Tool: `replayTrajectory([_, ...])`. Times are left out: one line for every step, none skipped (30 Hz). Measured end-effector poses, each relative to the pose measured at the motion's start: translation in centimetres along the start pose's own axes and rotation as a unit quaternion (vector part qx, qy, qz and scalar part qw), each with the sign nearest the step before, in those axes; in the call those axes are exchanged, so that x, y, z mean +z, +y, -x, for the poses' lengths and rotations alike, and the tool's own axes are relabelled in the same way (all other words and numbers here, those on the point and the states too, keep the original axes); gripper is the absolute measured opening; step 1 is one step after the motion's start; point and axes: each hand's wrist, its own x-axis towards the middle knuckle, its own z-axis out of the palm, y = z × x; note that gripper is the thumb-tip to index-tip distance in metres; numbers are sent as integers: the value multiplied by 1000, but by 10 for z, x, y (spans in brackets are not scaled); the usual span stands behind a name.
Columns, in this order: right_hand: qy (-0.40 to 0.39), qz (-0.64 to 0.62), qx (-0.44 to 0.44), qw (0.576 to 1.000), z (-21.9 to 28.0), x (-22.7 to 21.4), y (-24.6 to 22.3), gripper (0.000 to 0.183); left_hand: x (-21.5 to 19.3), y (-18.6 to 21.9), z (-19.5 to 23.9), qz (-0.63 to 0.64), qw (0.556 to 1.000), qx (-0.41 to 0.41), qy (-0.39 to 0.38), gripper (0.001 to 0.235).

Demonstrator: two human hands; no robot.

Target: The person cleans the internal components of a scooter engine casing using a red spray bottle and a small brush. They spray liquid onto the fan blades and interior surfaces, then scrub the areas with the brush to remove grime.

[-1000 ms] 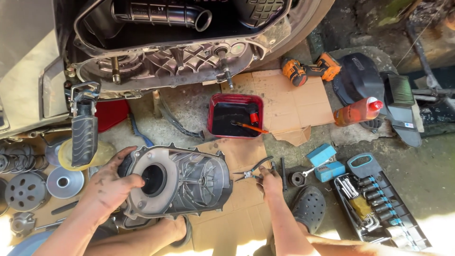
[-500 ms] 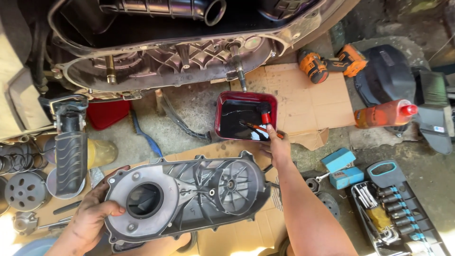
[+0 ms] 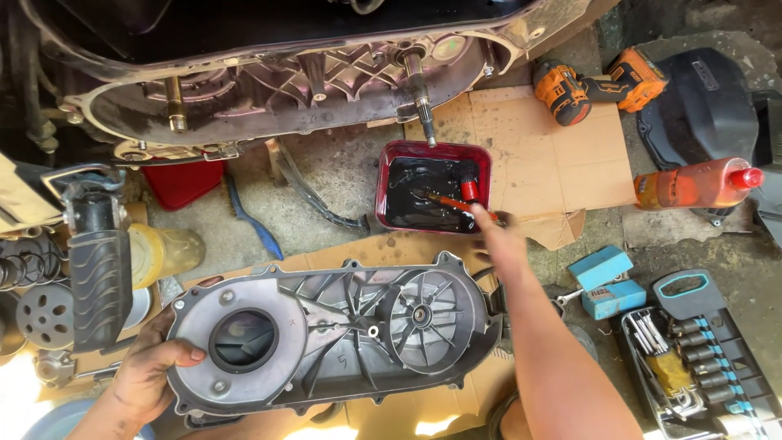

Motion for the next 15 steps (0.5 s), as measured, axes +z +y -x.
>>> replayTrajectory([-1, 1, -1, 1000, 19, -19, -6, 84, -7, -7, -3, 1, 1000, 1, 1, 103])
replayTrajectory([-19, 40, 30, 999, 38, -38, -15, 83, -13, -13, -8, 11, 999, -8, 42, 93])
replayTrajectory([-37, 80, 62, 994, 57, -58, -24, 94, -18, -19, -13, 21, 996, -18, 82, 83])
replayTrajectory([-36, 80, 57, 994, 62, -75, -19, 94, -16, -20, -15, 24, 996, -15, 81, 83])
replayTrajectory([-113, 63, 113, 985, 67, -92, -15, 97, -15, -22, -17, 34, 998, -8, 58, 80])
replayTrajectory([-191, 44, 166, 967, 71, -107, -12, 100, -14, -22, -19, 43, 998, 0, 34, 77])
replayTrajectory([-191, 45, 159, 968, 71, -116, -7, 100, -5, -20, -22, 46, 998, 5, 33, 77])
replayTrajectory([-250, -1, 177, 952, 74, -125, 2, 107, 0, -18, -21, 56, 998, 12, 10, 73])
replayTrajectory([-307, -47, 194, 930, 77, -134, 12, 118, 5, -16, -19, 67, 998, 19, -13, 69])
replayTrajectory([-305, -48, 187, 933, 43, -144, 42, 118, 12, -12, -19, 68, 997, 24, -18, 69])
replayTrajectory([-394, -133, 141, 899, 16, -156, 76, 109, 20, -8, -18, 67, 997, 18, -32, 74])
replayTrajectory([-478, -208, 93, 849, -6, -173, 112, 104, 31, -6, -16, 68, 997, 11, -47, 80])
replayTrajectory([-475, -204, 86, 852, -5, -175, 112, 104, 40, -3, -17, 72, 996, 16, -53, 80])
replayTrajectory([-408, -218, 53, 885, -6, -171, 112, 96, 46, 2, -18, 65, 994, -4, -85, 81])
replayTrajectory([-338, -231, 21, 912, -7, -167, 112, 89, 53, 8, -19, 57, 991, -25, -117, 81])
